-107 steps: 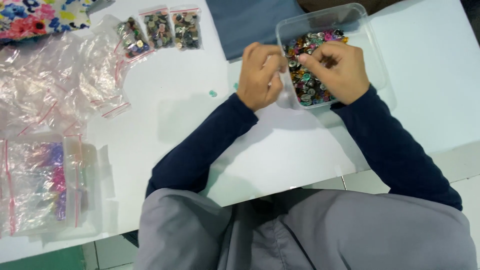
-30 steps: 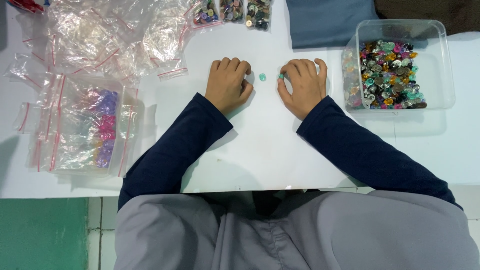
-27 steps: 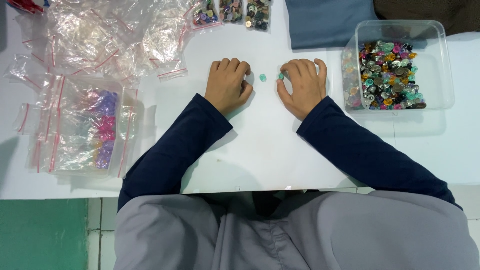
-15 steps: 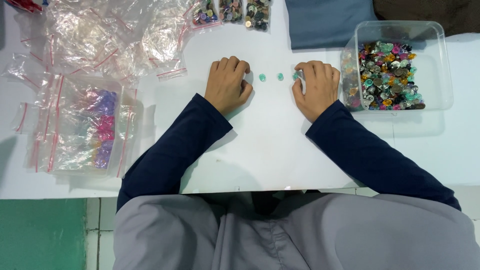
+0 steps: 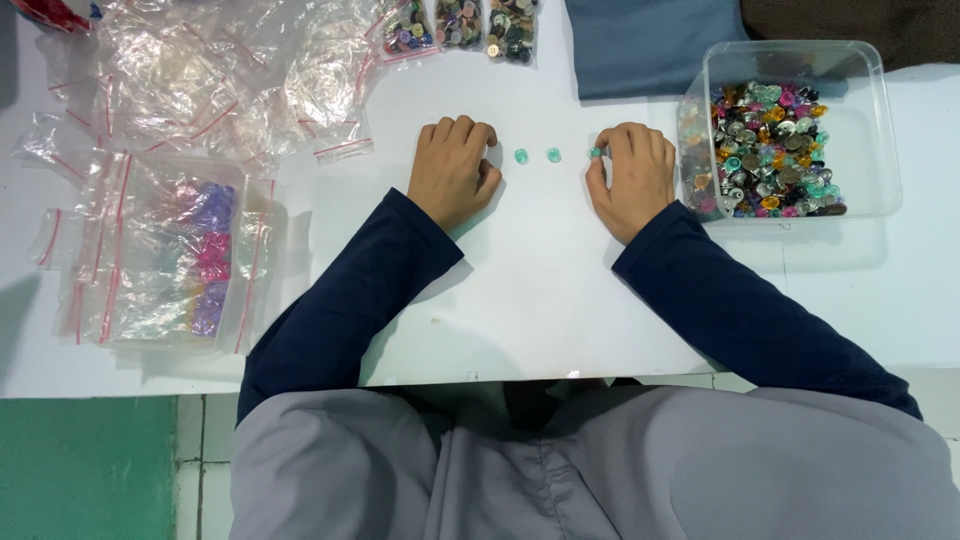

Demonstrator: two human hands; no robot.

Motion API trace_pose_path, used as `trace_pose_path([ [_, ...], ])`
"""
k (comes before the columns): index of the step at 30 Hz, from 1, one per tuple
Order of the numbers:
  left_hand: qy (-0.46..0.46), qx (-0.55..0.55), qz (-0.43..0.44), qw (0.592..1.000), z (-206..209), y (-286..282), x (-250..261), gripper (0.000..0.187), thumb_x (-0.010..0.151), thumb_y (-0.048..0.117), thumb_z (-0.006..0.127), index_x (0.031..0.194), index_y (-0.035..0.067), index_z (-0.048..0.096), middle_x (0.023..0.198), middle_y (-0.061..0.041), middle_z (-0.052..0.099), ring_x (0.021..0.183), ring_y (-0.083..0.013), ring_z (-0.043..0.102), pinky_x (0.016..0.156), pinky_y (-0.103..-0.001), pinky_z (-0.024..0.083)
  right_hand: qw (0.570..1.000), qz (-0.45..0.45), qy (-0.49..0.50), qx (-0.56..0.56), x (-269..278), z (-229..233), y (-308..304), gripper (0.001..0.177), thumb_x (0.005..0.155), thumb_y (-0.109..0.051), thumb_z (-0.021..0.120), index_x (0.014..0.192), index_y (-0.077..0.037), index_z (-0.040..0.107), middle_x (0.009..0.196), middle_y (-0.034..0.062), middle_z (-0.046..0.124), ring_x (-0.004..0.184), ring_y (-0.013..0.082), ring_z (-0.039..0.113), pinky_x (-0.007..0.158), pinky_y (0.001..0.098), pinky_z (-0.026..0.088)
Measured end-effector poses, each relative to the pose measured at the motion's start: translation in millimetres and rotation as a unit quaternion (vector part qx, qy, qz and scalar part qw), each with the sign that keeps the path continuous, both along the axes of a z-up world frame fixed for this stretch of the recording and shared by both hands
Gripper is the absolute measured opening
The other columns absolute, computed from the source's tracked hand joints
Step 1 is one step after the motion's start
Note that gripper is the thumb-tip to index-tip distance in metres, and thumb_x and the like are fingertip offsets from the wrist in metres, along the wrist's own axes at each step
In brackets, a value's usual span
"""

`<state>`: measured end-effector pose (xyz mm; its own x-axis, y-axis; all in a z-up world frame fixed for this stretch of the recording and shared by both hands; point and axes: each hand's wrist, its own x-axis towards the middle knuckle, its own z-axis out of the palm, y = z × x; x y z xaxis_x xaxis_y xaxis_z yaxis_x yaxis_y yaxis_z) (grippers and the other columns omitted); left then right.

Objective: Sorting small colorful buttons from a container and placing them into plastic bags

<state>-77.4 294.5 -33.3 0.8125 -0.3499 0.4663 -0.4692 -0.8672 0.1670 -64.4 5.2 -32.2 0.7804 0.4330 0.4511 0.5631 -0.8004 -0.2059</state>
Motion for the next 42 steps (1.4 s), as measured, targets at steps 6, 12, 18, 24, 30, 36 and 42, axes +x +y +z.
trace_pose_path([
  [6,0.014,0.000,-0.001,1.000,3,-1,0,0.027,0.082,0.019,0.064,0.108,0.015,0.058,0.091,-0.004,0.057,0.090,-0.0257,0.060,0.088,-0.043,0.045,0.999,0.016,0.018,0.035,2,0,1,0.013,0.099,-0.007,0.060,0.111,-0.006,0.054,0.109,0.0140,0.052,0.106,0.0395,0.056,0.090,0.0487,0.042],
  [12,-0.084,0.049,-0.028,0.995,6,-7,-2,0.034,0.096,0.042,0.062,0.117,0.015,0.058,0.100,-0.006,0.058,0.094,-0.0262,0.065,0.090,-0.043,0.047,0.997,0.039,0.030,0.055,-1,4,1,0.019,0.100,-0.007,0.058,0.118,-0.003,0.053,0.115,0.0154,0.048,0.112,0.0417,0.054,0.092,0.0488,0.047],
  [18,-0.058,0.023,-0.064,0.996,-16,-15,5,0.039,0.096,0.028,0.074,0.130,0.017,0.059,0.122,-0.011,0.061,0.109,-0.0301,0.069,0.097,-0.044,0.052,0.992,0.101,0.059,0.051,-3,28,14,0.030,0.107,-0.017,0.061,0.128,0.001,0.054,0.130,0.0267,0.047,0.122,0.0518,0.054,0.099,0.0589,0.049],
  [24,-0.050,0.019,-0.094,0.994,-14,-15,3,0.028,0.102,0.022,0.069,0.130,0.017,0.065,0.122,-0.010,0.066,0.116,-0.0291,0.067,0.099,-0.044,0.051,0.991,0.122,0.048,0.004,24,-3,19,0.030,0.111,-0.037,0.057,0.128,-0.012,0.060,0.136,0.0168,0.052,0.139,0.0409,0.047,0.118,0.0588,0.031],
  [30,-0.032,0.014,-0.078,0.996,-17,-16,3,0.018,0.102,0.020,0.069,0.120,0.019,0.070,0.121,-0.006,0.068,0.118,-0.0256,0.065,0.099,-0.044,0.050,0.991,0.124,0.052,0.017,22,-1,19,0.022,0.113,-0.031,0.057,0.121,-0.011,0.063,0.132,0.0160,0.056,0.137,0.0386,0.050,0.119,0.0539,0.033],
  [36,-0.020,0.027,-0.068,0.997,-22,-14,4,0.020,0.104,0.023,0.066,0.124,0.019,0.068,0.121,-0.004,0.068,0.119,-0.0232,0.064,0.101,-0.043,0.048,0.990,0.118,0.074,0.002,21,-1,19,0.026,0.114,-0.034,0.053,0.125,-0.012,0.061,0.133,0.0154,0.055,0.139,0.0369,0.048,0.120,0.0537,0.031],
  [42,-0.039,0.060,-0.067,0.995,-21,-17,5,0.032,0.103,0.026,0.067,0.133,0.018,0.062,0.120,-0.004,0.068,0.119,-0.0227,0.064,0.100,-0.042,0.048,0.990,0.126,0.052,0.031,17,8,18,0.036,0.109,-0.036,0.061,0.131,-0.008,0.055,0.132,0.0188,0.053,0.138,0.0399,0.046,0.119,0.0551,0.032],
])
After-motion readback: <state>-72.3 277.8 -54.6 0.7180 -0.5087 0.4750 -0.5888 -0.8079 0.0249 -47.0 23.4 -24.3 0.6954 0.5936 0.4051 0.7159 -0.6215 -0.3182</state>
